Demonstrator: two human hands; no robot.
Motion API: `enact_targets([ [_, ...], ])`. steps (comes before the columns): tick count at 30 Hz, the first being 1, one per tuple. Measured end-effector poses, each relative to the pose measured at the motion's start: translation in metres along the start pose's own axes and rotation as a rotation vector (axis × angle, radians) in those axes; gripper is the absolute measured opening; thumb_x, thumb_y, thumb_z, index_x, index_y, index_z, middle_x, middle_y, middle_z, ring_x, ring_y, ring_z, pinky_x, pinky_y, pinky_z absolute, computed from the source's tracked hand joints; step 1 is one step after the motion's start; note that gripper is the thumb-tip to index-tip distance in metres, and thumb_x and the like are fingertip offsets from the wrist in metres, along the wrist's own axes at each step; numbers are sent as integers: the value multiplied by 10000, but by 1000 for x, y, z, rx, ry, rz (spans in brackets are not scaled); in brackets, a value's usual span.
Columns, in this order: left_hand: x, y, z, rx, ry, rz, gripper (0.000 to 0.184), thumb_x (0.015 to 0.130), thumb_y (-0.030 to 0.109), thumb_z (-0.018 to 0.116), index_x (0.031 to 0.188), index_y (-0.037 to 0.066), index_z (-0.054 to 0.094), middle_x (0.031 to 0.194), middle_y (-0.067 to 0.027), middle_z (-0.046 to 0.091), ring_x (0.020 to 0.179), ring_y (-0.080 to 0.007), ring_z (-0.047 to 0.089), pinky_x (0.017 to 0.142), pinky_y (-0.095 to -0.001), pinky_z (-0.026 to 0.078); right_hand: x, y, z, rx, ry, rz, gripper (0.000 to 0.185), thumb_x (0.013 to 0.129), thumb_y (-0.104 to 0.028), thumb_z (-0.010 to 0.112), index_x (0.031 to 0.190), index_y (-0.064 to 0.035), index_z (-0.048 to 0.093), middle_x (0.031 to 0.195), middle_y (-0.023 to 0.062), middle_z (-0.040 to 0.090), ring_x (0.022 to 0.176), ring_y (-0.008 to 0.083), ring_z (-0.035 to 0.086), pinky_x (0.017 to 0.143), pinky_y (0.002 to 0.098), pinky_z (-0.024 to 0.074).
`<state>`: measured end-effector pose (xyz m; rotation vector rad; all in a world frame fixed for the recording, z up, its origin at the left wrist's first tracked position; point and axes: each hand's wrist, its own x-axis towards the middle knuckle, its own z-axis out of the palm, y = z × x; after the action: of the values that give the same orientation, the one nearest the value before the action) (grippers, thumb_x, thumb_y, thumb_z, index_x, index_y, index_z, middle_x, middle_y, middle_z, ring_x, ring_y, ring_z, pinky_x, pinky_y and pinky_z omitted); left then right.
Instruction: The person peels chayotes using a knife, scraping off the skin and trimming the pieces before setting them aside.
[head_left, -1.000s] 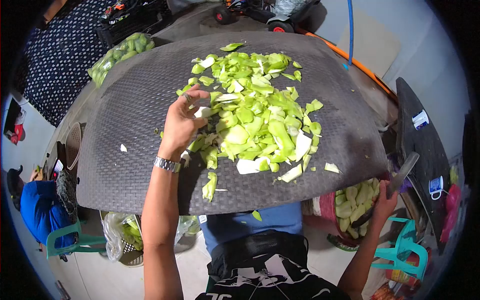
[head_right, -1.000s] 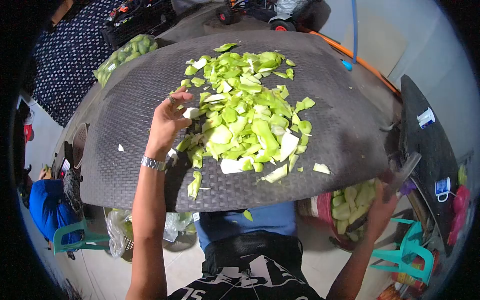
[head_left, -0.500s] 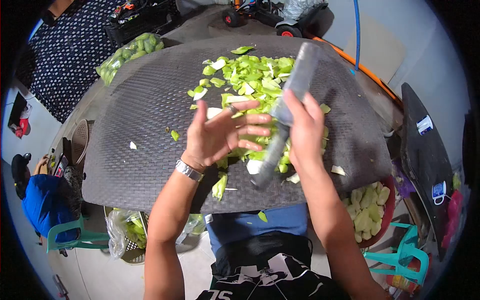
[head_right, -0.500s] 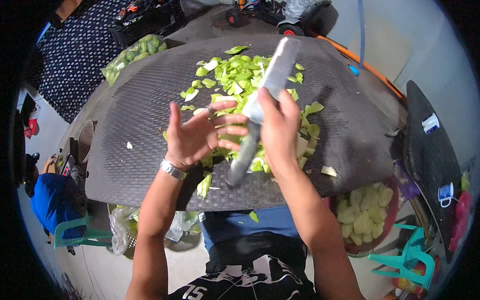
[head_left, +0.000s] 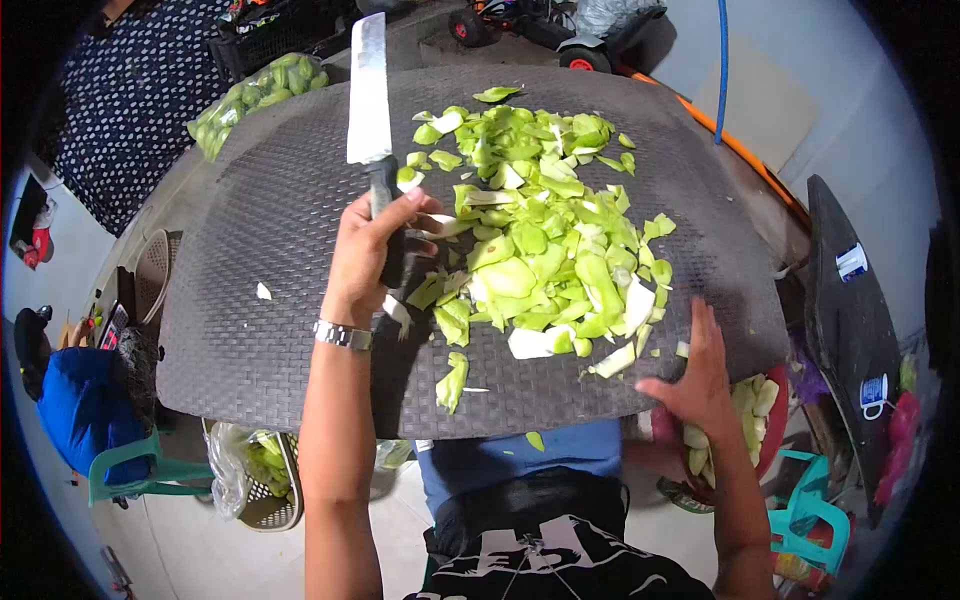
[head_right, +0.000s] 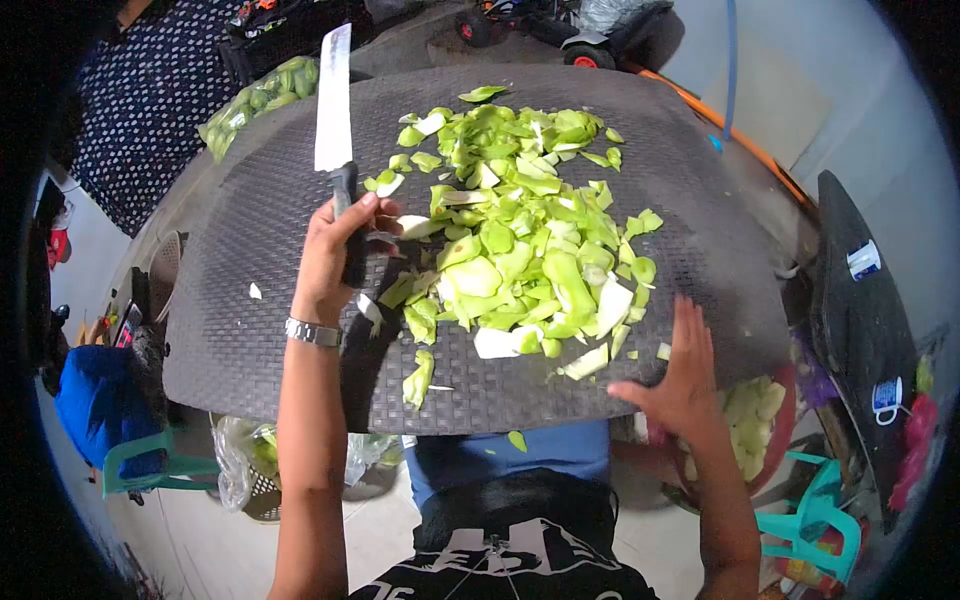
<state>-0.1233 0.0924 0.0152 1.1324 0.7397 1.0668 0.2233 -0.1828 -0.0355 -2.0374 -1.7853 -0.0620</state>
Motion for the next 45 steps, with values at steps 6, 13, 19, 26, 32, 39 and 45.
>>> enact_targets([
  [6,7,-1,-7,-43,34,0,220,1006,241,720,986,37,641,998,-128,737,824,-189,718,634,-319,600,31,-32,14,-55,-193,56,1434,617,-654,925,1642,31,191,1647,368,255,1524,601,217,1260,620,202],
  [13,15,-9,-19,-36,100,12,227,995,236,739,1042,24,674,976,-120,740,805,-177,716,615,-315,589,107,-102,74,244,-95,-41,1377,643,-713,888,1663,-64,228,1570,395,246,1466,601,259,1229,681,214],
  [19,16,-9,-23,4,215,59,241,982,252,758,1008,30,666,899,-83,718,722,-152,694,560,-297,556,197,-161,143,128,-61,-86,1243,715,-669,858,1657,-101,279,1534,411,258,1477,619,232,1229,698,184],
  [26,18,-10,-32,-9,387,167,236,976,228,766,903,41,642,799,-43,670,508,-119,572,436,-287,454,320,-229,159,-24,-331,74,1048,819,-564,829,1637,-127,341,1639,332,295,1476,507,383,1237,529,324],
  [32,16,-11,-31,51,413,158,254,966,241,770,938,38,622,841,-57,662,535,-123,579,441,-283,437,327,-174,54,-6,-305,-222,658,830,-494,833,1315,-69,700,1216,161,751,1181,365,694,1036,449,547],
  [39,15,-12,-18,93,412,161,233,964,214,776,919,42,624,816,-59,674,489,-116,557,428,-278,429,81,-5,34,-33,119,-164,1240,762,-602,878,1578,119,284,1526,442,384,1443,583,393,1198,602,336],
  [45,14,-14,-10,112,385,171,235,963,212,778,875,38,647,816,-58,678,490,-116,559,422,-277,422,67,-44,47,-146,-107,118,1357,762,-736,802,1597,143,192,1604,453,256,1539,585,208,1256,642,179],
])
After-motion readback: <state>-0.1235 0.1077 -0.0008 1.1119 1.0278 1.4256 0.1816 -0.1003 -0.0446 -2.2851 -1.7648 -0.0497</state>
